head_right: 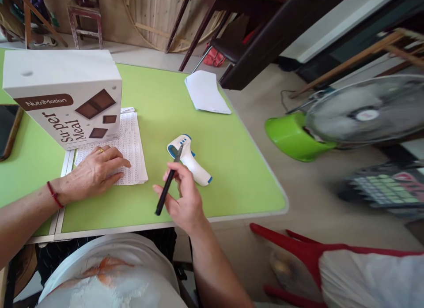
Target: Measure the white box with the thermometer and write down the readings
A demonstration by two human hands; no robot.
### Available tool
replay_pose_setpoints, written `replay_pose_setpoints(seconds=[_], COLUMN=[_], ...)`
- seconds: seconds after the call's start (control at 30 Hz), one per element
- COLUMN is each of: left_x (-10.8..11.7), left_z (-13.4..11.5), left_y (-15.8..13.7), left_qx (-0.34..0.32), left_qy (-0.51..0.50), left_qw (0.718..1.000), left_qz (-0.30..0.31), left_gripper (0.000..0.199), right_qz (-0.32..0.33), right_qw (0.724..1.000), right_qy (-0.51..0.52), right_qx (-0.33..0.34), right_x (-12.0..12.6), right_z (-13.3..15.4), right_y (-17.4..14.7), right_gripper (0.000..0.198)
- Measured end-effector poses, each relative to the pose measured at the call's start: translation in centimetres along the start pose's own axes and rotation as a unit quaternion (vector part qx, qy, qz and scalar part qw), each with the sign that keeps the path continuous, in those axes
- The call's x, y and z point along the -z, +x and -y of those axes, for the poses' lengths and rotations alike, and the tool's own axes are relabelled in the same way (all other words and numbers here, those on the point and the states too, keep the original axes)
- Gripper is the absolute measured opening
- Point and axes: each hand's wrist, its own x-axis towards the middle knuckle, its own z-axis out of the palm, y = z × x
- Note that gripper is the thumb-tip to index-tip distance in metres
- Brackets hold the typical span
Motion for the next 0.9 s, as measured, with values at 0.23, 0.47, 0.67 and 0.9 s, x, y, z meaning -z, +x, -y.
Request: replay_pose_setpoints(seconds=[0.23, 0.47, 0.67, 0.9], left_x=[-0.9, -1.3, -1.6, -1.7], left_z=[-0.7, -0.5, -0.5, -0.5], left_y=[0.7, 0.7, 0.7, 0.7], left_qx=[0.006, -0.024, -0.028, -0.031], left_qy=[-0.001, 0.015, 0.008, 0.007], left_qw=[0.998, 0.998, 0.999, 0.999], left_qz=[0.058, 0.053, 0.043, 0.037], left_gripper=[0.028, 0.032, 0.032, 0.032], right_qz=[-0.053, 0.024, 0.049, 0.076], right_qw=[0.983, 0.978, 0.987, 0.992], right_qy=[0.151, 0.064, -0.028, -0.075], right_qx=[-0.088, -0.195, -0.153, -0.062], right_x=[-1.5, -1.0, -1.3, -2.0], right_z=[1.3, 2.0, 2.6, 2.3], right_y=[-0.8, -0.4, 0.6, 0.1], right_gripper=[0.043, 0.012, 0.007, 0.009])
